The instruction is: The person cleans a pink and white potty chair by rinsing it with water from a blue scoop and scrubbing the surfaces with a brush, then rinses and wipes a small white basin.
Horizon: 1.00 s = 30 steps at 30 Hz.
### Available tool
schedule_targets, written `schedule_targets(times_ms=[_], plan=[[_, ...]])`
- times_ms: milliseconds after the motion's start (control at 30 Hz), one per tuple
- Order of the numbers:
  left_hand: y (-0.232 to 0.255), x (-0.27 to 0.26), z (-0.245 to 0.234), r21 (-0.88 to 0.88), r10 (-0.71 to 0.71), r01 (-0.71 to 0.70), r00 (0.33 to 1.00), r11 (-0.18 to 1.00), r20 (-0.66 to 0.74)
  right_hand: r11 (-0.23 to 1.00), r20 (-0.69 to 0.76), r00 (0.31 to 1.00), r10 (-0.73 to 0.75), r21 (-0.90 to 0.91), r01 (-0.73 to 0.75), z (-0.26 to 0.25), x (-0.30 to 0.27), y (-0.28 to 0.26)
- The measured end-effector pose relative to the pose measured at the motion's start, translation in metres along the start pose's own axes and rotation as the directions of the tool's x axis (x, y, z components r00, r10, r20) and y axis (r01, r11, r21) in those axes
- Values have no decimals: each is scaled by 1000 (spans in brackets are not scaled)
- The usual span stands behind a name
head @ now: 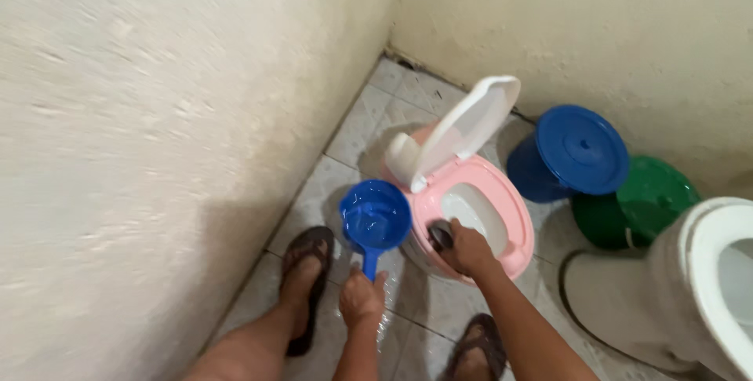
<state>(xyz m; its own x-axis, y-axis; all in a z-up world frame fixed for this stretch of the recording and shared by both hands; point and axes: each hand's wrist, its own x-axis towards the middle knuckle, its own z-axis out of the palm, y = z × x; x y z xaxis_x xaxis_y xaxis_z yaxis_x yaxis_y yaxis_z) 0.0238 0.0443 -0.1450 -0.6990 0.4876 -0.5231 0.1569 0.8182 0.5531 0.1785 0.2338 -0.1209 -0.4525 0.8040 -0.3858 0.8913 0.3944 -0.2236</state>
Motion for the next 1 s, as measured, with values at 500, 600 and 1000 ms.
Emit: schedule_targets(times_ms=[500, 600, 1000], plan=[[-38, 46, 46, 27, -101, 98, 989, 995, 111, 988, -42, 990, -137, -79, 133, 33, 27, 37], [-36, 42, 66, 6, -89, 88, 992, 996, 95, 991, -79, 989, -126, -44, 123, 40, 65, 29], [66, 36, 40, 598, 621, -695, 685, 399, 381, 998, -43, 998, -52, -29, 51, 11, 41, 3]])
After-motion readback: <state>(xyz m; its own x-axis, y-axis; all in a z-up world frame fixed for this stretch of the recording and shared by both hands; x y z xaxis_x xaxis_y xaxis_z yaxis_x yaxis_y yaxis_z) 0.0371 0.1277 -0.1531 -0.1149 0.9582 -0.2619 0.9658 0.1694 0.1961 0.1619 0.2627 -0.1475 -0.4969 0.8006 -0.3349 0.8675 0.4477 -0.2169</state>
